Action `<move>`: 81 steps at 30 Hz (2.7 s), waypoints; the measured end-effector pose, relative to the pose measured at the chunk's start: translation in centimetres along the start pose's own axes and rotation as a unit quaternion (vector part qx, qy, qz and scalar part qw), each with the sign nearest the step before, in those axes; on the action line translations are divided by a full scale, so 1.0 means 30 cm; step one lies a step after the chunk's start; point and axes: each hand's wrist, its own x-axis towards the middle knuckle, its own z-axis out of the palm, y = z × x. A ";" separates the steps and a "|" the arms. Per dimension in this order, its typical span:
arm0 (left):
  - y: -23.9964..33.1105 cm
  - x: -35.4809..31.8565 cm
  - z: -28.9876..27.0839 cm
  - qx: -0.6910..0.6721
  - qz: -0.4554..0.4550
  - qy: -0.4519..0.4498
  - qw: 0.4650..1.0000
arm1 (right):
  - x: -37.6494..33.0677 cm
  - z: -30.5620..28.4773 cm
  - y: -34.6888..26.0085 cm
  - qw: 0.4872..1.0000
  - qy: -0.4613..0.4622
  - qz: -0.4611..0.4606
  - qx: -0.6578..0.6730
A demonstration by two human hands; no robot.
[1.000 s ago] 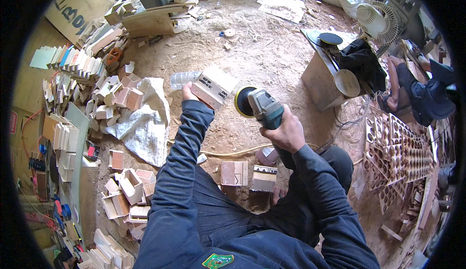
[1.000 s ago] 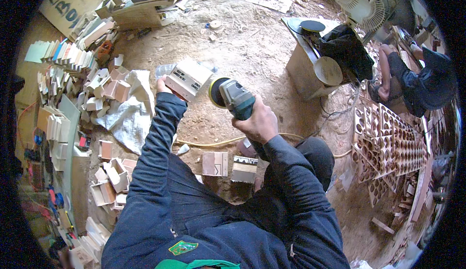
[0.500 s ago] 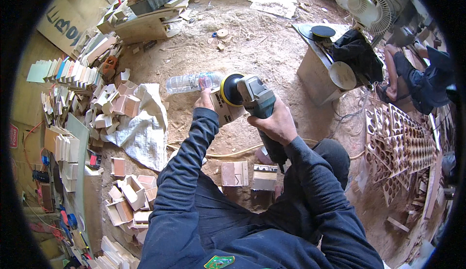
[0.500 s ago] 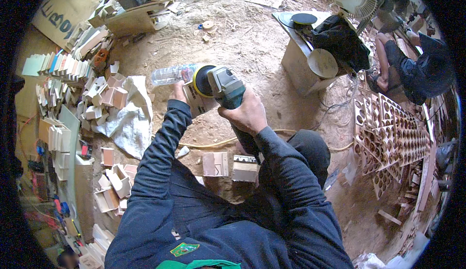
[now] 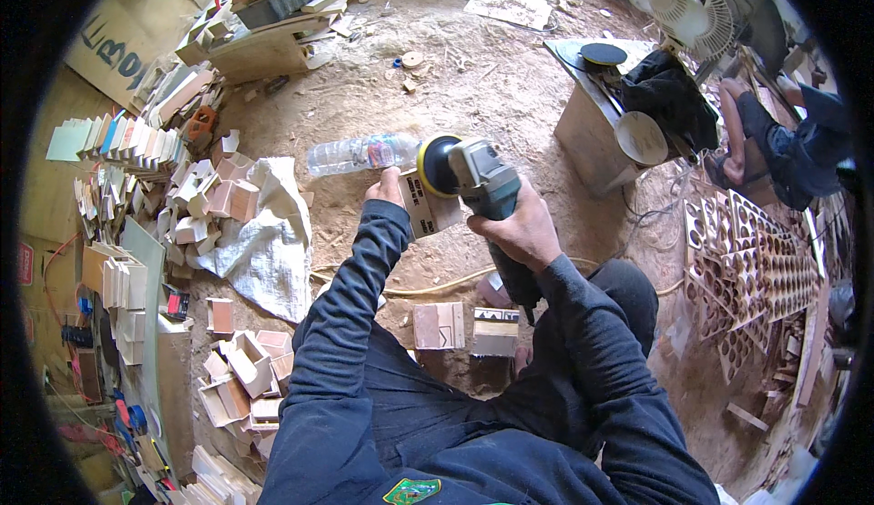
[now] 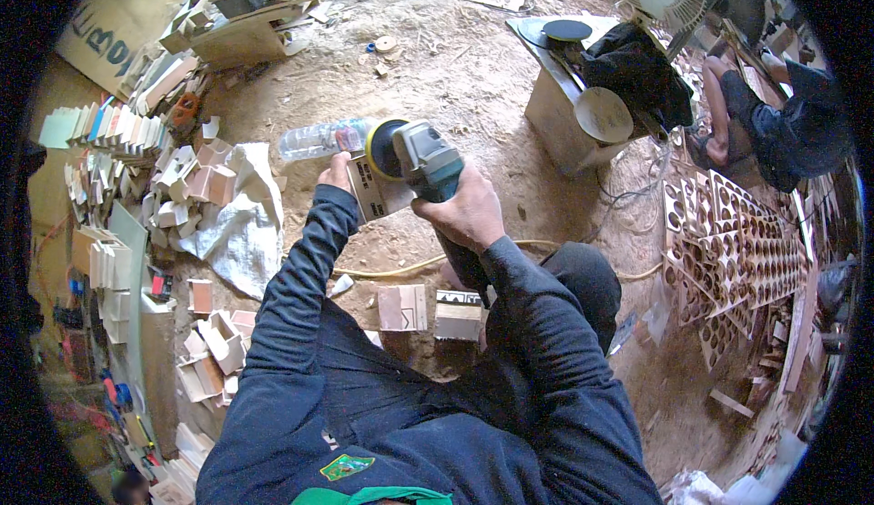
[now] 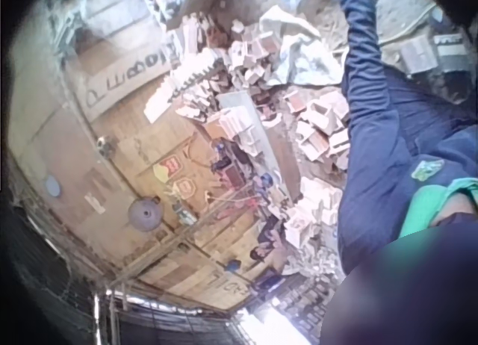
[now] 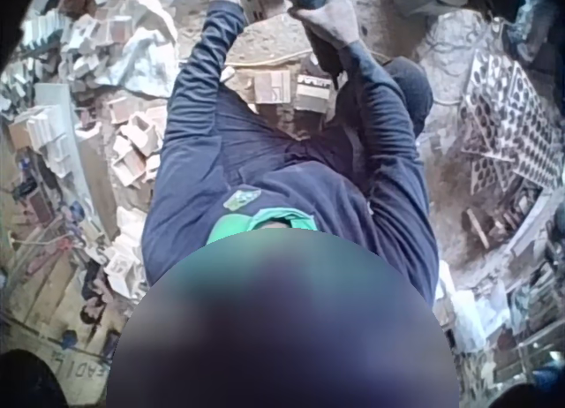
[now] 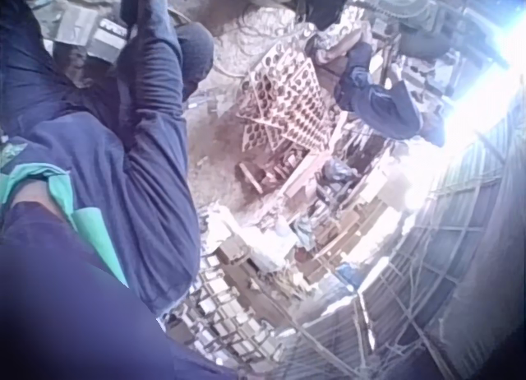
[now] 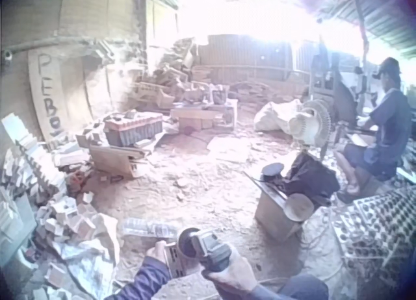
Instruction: The person sits on the floor in a workshop and uses a handheld orbital sander to smooth the surfaces of small wooden boxes. They pick up each box, sand its faces, and set it down, repeating the process with multiple boxes.
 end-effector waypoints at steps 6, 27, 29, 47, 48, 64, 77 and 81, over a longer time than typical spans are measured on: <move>-0.031 0.052 -0.017 -0.006 0.044 0.028 0.999 | 0.028 -0.015 0.022 0.999 0.019 0.026 0.011; -0.065 0.123 -0.078 -0.133 -0.014 0.032 0.991 | 0.027 -0.091 -0.005 0.992 0.091 0.057 -0.062; -0.079 0.144 -0.087 -0.106 0.014 0.047 0.993 | 0.015 -0.085 -0.017 0.998 0.065 0.016 -0.015; 0.022 -0.023 -0.033 -0.079 0.007 0.012 0.997 | 0.018 -0.053 -0.019 0.999 0.011 -0.009 0.030; 0.024 -0.023 -0.033 -0.086 0.018 0.005 0.996 | 0.019 -0.049 -0.017 0.999 0.011 -0.012 0.032; 0.003 0.028 -0.035 -0.072 -0.018 -0.017 0.997 | 0.037 -0.068 -0.017 0.994 0.059 0.069 0.060; 0.037 0.013 -0.088 -0.016 0.283 -0.066 0.957 | -0.035 -0.058 -0.061 0.999 -0.005 -0.036 -0.019; 0.054 -0.008 -0.093 0.005 0.308 -0.048 0.950 | 0.008 -0.097 -0.046 0.997 0.034 0.053 -0.049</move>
